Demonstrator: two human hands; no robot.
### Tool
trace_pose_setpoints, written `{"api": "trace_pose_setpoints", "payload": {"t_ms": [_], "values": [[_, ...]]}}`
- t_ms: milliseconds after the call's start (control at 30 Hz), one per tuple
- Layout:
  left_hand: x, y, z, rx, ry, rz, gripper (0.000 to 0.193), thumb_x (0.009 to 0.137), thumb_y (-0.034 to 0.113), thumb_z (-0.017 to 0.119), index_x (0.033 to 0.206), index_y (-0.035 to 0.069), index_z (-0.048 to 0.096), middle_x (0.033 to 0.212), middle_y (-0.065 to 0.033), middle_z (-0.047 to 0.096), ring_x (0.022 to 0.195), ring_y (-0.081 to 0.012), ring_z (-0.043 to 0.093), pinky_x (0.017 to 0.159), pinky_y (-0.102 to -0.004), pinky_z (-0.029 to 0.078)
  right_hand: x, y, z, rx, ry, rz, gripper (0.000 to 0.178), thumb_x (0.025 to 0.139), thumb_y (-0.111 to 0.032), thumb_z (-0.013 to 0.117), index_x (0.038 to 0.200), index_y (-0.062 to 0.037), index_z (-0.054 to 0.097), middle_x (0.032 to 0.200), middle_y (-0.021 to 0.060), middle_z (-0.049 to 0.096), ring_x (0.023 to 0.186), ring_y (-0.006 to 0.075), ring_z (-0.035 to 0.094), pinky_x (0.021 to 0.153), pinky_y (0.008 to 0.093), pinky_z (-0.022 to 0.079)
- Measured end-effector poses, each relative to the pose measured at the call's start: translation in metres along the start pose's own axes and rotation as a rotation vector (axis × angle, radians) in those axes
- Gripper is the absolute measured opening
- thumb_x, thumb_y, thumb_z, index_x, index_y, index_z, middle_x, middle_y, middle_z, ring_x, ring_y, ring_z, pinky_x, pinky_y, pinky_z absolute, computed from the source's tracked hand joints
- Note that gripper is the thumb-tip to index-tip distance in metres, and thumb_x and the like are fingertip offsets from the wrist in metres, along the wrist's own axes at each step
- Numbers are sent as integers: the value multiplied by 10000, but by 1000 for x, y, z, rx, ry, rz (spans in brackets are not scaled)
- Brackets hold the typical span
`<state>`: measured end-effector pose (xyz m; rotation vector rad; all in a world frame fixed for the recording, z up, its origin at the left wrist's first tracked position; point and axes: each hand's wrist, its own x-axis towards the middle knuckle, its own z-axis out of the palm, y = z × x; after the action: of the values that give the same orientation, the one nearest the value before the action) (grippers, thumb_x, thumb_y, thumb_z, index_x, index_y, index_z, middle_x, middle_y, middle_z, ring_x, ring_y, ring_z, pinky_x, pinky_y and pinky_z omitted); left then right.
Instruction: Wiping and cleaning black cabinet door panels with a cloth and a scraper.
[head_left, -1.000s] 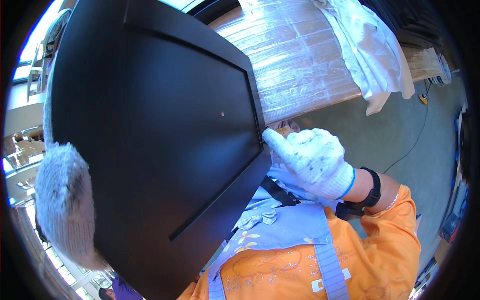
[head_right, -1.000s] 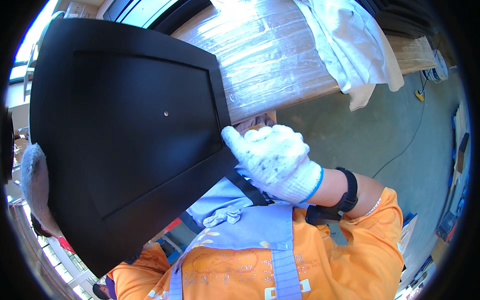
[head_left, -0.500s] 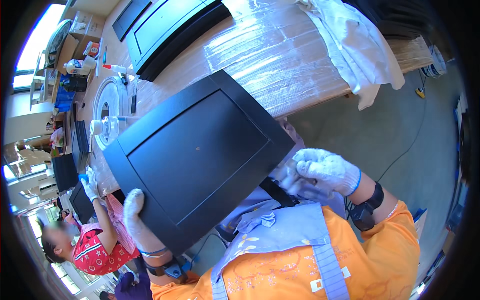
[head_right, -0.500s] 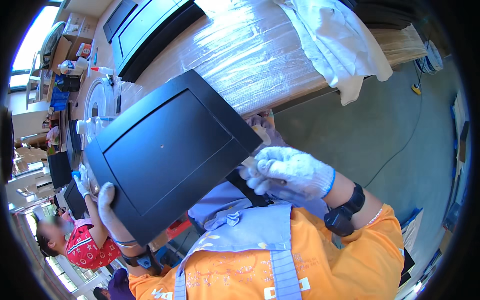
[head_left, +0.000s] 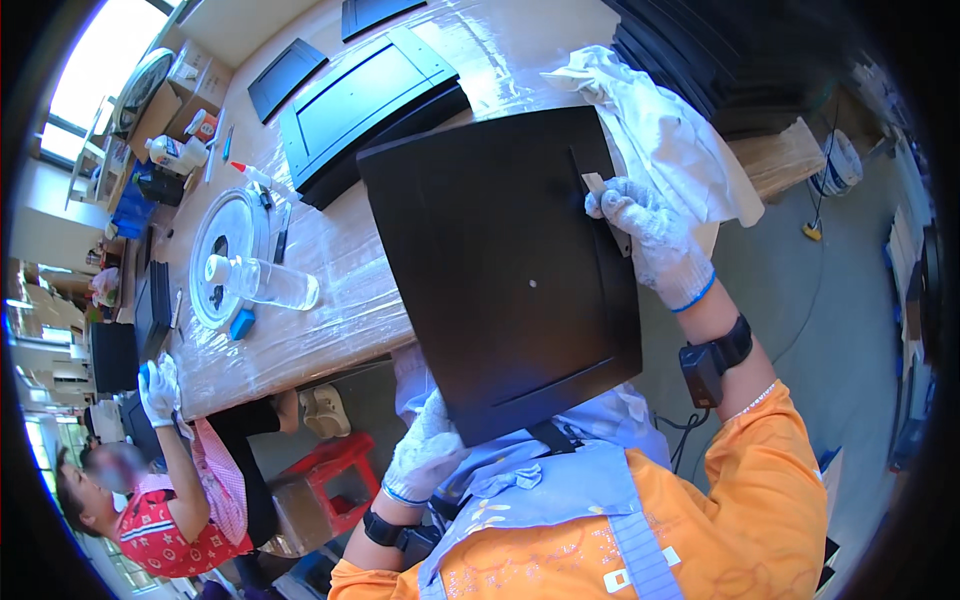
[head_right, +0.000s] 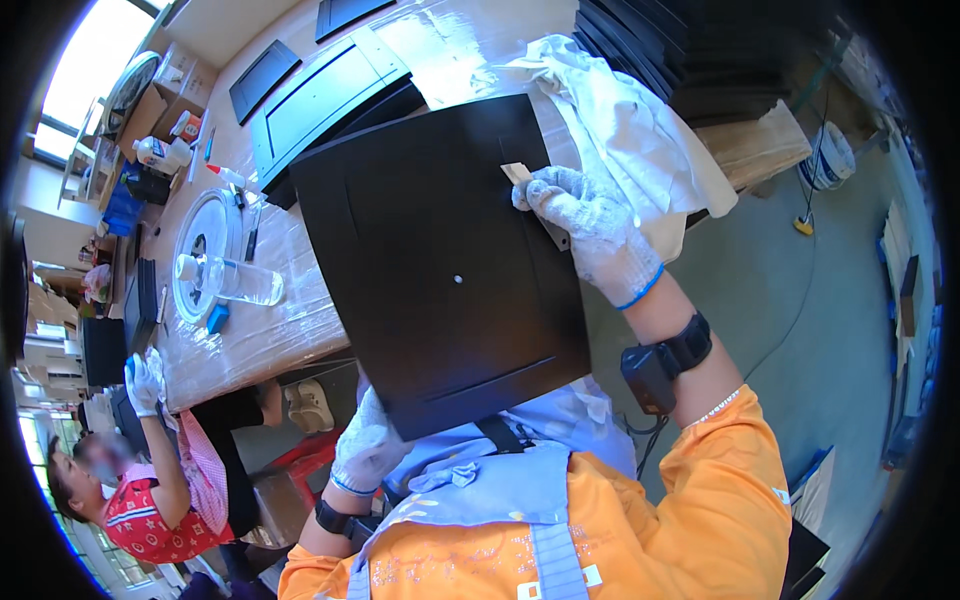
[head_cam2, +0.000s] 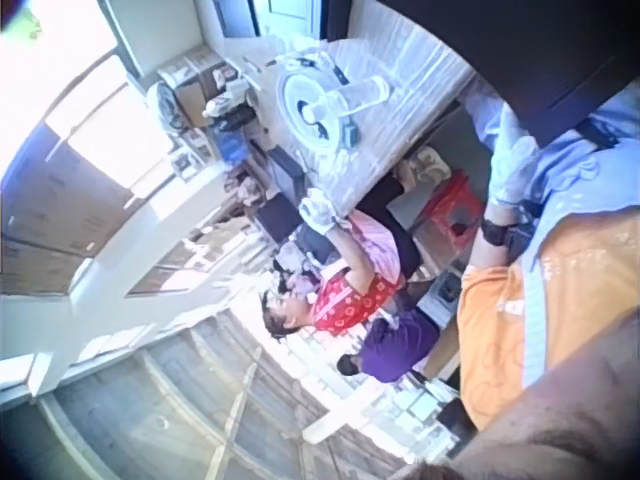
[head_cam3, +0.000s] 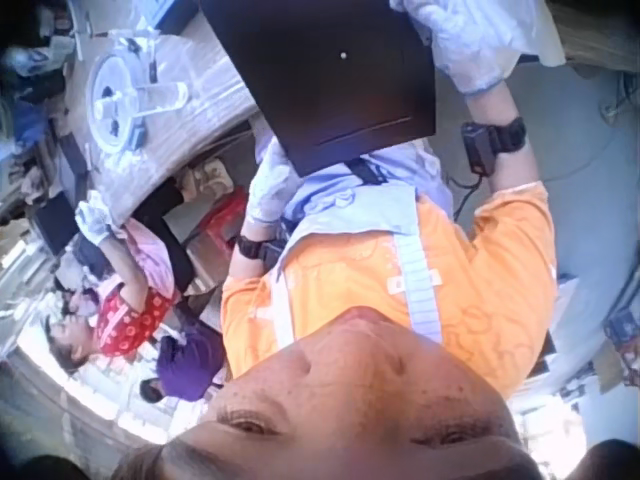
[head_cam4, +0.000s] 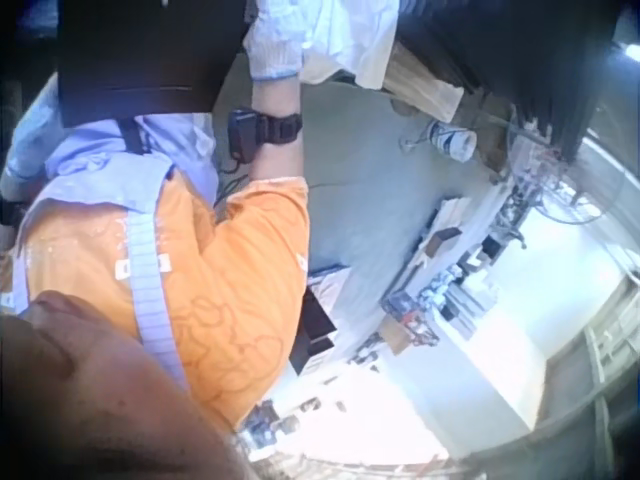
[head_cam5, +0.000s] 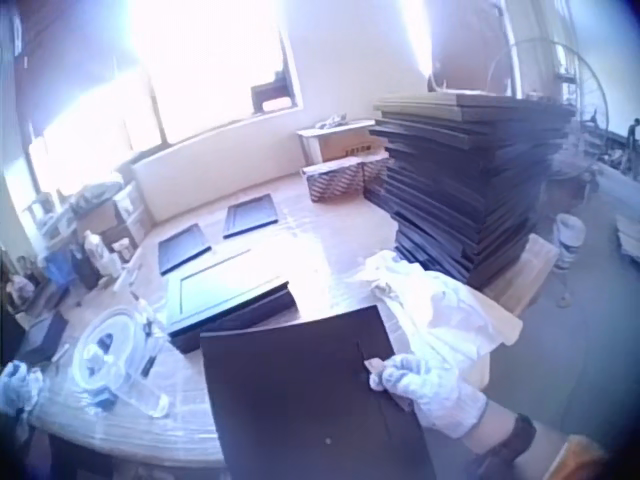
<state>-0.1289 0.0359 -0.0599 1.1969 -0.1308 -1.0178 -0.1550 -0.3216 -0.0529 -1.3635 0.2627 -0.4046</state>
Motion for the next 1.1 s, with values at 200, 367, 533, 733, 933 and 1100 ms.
{"api": "trace_pose_setpoints", "payload": {"t_ms": [200, 367, 533, 733, 933, 1100], "values": [[25, 8, -5, -215, -137, -3, 654, 925, 294, 654, 1431, -27, 392, 1376, -176, 524, 1174, -354, 589, 985, -490, 500, 53, -20, 14, -299, -491, 165, 276, 919, -317, 638, 967, -54, 709, 840, -35, 642, 699, 38, 508, 642, 191, 386], [31, -5, -23, -420, 144, -42, 290, 1002, 122, 532, 1272, 18, 556, 1187, -174, 646, 983, -332, 697, 783, -518, 616, 91, -8, 64, -380, -749, 168, 251, 923, -283, 650, 972, -46, 718, 902, 21, 692, 888, 132, 603, 838, 303, 475], [10, -20, -23, -605, 130, -125, 388, 1013, 240, 539, 1354, 56, 529, 1308, -155, 602, 1164, -341, 619, 890, -549, 562, 64, -15, 118, -566, -284, 92, 254, 963, -246, 596, 1028, -24, 701, 911, 57, 698, 842, 134, 600, 795, 297, 493], [15, -38, -29, -819, 23, -235, 540, 1019, 285, 544, 1464, 41, 360, 1470, -199, 429, 1387, -373, 398, 1116, -594, 366, -1, 52, 150, -966, -176, -352, 250, 880, -151, 697, 1115, -68, 688, 1012, 117, 718, 872, 310, 684, 826, 368, 546], [12, -46, -43, -718, -95, -226, 638, 1007, 313, 530, 1492, -21, 284, 1476, -254, 396, 1396, -409, 376, 1145, -606, 319, 8, 63, 172, -997, -298, -397, 360, 856, -127, 693, 1207, -68, 637, 816, 111, 659, 733, 272, 667, 635, 368, 536], [3, -36, -53, -875, -42, -109, 642, 1003, 317, 519, 1483, -43, 291, 1452, -268, 420, 1365, -427, 416, 1133, -606, 335, 8, 65, 172, -1077, -326, -395, 390, 851, -141, 698, 1229, -95, 618, 813, 108, 610, 686, 285, 642, 587, 379, 524]]}}
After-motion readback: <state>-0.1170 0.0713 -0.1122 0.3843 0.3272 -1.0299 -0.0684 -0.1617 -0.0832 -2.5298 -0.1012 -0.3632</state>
